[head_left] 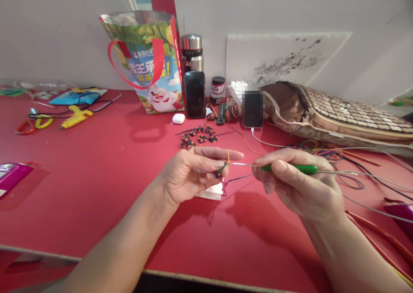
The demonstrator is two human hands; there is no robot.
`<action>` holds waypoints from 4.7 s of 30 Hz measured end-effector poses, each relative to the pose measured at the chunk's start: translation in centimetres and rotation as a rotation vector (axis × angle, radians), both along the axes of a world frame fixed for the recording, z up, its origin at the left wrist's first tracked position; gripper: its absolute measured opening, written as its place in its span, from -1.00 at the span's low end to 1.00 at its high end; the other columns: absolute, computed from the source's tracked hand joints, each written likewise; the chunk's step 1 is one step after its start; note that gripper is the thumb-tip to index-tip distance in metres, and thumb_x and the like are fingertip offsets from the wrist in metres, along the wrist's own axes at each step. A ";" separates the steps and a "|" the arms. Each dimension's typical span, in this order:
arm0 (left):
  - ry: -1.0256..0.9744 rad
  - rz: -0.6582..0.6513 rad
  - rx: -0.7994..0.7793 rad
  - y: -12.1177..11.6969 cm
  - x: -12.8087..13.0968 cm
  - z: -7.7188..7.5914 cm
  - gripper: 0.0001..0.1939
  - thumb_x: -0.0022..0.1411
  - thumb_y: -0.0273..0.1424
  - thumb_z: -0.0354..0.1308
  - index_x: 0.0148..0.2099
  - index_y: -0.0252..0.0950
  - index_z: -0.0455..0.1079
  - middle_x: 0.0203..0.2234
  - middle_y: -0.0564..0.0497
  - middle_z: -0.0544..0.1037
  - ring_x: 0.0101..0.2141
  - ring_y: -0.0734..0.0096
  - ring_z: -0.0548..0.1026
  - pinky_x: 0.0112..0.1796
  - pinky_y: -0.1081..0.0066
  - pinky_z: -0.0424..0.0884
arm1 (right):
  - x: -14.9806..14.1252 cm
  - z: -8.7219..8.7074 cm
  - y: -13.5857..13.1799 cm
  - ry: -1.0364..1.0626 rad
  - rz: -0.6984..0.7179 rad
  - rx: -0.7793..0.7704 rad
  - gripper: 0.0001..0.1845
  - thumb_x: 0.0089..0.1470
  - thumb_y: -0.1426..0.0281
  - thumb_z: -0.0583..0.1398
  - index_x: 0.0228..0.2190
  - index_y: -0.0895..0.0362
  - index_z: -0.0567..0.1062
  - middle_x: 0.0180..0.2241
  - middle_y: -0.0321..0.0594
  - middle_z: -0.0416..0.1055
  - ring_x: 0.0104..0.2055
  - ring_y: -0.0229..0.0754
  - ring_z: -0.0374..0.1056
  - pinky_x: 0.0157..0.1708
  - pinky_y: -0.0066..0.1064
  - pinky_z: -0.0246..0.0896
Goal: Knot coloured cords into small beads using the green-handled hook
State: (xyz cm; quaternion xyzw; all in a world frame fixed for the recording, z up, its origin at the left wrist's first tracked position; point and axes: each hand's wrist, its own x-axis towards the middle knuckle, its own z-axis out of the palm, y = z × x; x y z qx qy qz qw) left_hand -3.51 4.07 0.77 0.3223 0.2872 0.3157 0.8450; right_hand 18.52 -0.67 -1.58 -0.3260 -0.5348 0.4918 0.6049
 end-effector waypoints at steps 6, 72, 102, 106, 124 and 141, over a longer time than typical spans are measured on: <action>0.012 -0.043 0.002 0.1 0.2 -0.1 -0.74 -0.16 -0.57 0.47 -0.30 -0.35 0.76 -0.59 -0.07 0.53 -0.60 0.61 0.30 -0.63 0.56 0.05 | 0.1 -0.3 0.3 0.059 0.076 -0.056 -0.80 0.19 0.19 0.47 -0.30 0.06 0.80 -0.69 -0.31 0.47 -0.71 -0.32 0.32 -0.69 -0.48 0.06; 0.081 0.374 0.400 -0.3 2.5 -2.6 -0.60 -0.12 -0.34 0.61 -0.15 -0.26 0.77 -0.49 0.01 0.61 -0.54 0.53 0.45 -0.49 0.47 0.26 | -2.8 -3.3 3.0 0.508 0.055 -0.367 -0.67 -0.32 0.33 0.64 -0.43 0.02 0.72 -0.63 -0.44 0.49 -0.55 -0.35 0.34 -0.40 -0.42 0.38; -0.018 0.479 0.237 -0.5 3.9 -3.7 -0.50 -0.18 -0.46 0.68 -0.10 -0.20 0.75 -0.37 0.10 0.64 -0.29 0.54 0.55 -0.09 0.47 0.43 | -4.0 -3.1 2.1 0.480 -0.144 -0.331 -0.74 -0.27 0.39 0.60 -0.43 0.02 0.75 -0.45 -0.28 0.64 -0.43 -0.26 0.42 -0.36 -0.34 0.36; -0.016 0.516 0.225 -0.6 4.1 -4.0 -0.53 -0.15 -0.54 0.62 -0.11 -0.22 0.74 -0.38 0.10 0.65 -0.31 0.53 0.57 -0.12 0.45 0.44 | -4.2 -3.4 2.0 0.426 -0.194 -0.286 -0.78 -0.23 0.38 0.57 -0.42 0.01 0.76 -0.43 -0.26 0.65 -0.42 -0.24 0.39 -0.40 -0.34 0.31; -0.026 0.511 0.168 -0.4 3.8 -3.3 -0.59 -0.22 -0.50 0.64 -0.22 -0.28 0.74 -0.41 0.05 0.66 -0.43 0.61 0.50 -0.36 0.57 0.37 | -4.0 -2.1 0.8 -0.050 -0.350 0.077 -0.85 0.13 0.40 0.40 -0.30 -0.08 0.80 -0.45 -0.30 0.55 -0.45 -0.24 0.31 -0.30 -0.26 0.34; 0.120 0.484 0.207 -1.1 4.2 -2.8 -0.60 -0.22 -0.48 0.62 -0.23 -0.35 0.72 -0.61 0.15 0.44 -0.66 0.73 0.20 -0.61 0.55 -0.03 | -3.2 -4.5 0.9 0.048 -0.203 -0.060 -0.71 -0.01 0.41 0.51 -0.19 -0.07 0.79 -0.27 -0.29 0.73 -0.31 -0.19 0.59 -0.22 -0.31 0.56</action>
